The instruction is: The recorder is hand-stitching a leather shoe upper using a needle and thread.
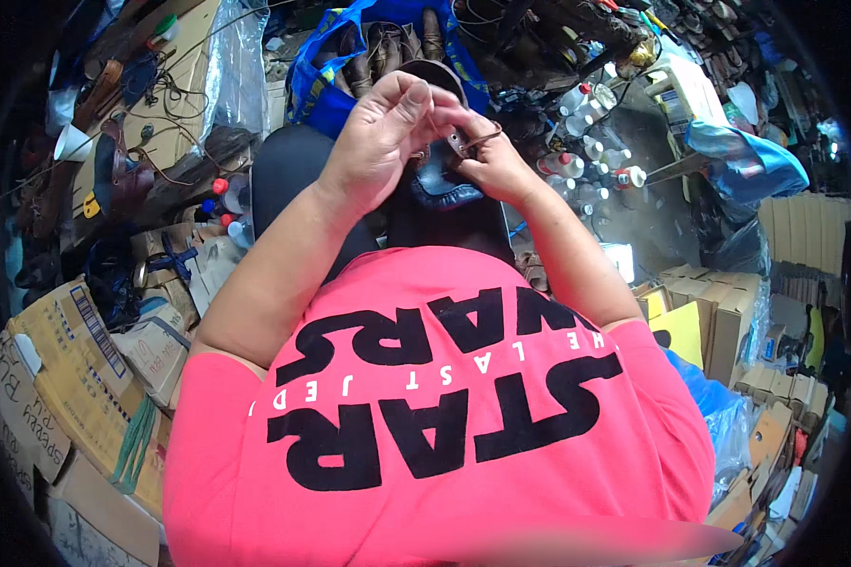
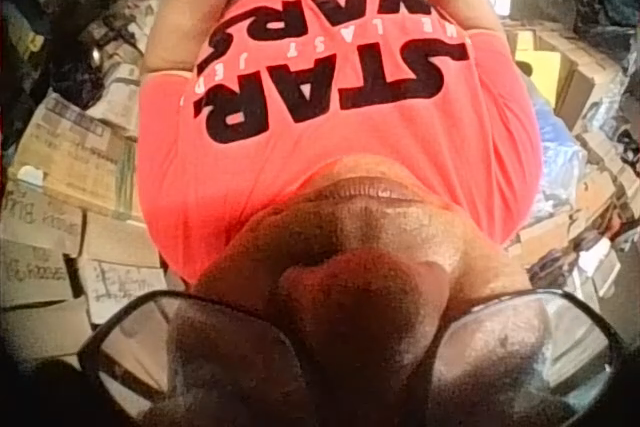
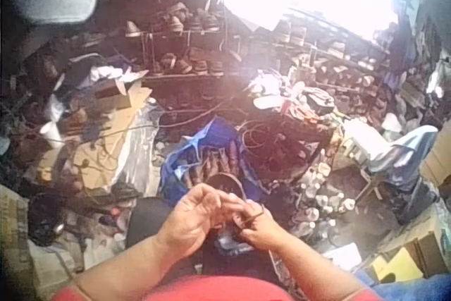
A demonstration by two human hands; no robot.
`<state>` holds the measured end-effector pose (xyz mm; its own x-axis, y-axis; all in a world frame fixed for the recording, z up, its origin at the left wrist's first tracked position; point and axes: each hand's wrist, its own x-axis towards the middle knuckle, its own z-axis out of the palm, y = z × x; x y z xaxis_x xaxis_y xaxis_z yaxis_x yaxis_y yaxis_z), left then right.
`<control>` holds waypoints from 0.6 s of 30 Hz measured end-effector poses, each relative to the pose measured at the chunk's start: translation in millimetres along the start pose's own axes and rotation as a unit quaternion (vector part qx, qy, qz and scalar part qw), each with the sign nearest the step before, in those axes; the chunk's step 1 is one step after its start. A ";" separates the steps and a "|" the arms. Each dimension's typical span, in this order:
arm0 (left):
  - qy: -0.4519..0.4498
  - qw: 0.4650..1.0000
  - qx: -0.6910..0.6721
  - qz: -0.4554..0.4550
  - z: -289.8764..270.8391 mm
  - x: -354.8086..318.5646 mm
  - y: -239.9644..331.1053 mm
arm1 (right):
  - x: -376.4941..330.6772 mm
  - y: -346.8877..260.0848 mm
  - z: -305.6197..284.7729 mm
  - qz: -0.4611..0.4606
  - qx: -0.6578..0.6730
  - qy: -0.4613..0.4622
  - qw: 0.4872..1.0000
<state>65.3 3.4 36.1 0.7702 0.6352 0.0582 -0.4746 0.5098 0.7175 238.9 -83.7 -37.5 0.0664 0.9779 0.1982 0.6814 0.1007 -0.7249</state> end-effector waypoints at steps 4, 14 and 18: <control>-0.103 0.989 0.071 0.081 -36.8 -11.3 39.8 | 0.8 -22.7 5.5 0.032 0.004 -0.006 0.999; 0.362 0.767 0.455 0.271 -180.0 -132.5 238.0 | 8.6 -35.8 35.7 0.034 -0.102 -0.031 0.994; 0.237 0.576 0.771 0.131 -107.4 -77.6 110.8 | -11.7 -30.6 27.9 0.026 -0.051 0.053 0.997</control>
<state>-92.8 72.9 36.6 0.3827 0.8465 0.3700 0.6763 -0.5296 0.5120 196.9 -93.1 -36.0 0.1763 0.9561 0.2342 0.7446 0.0261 -0.6670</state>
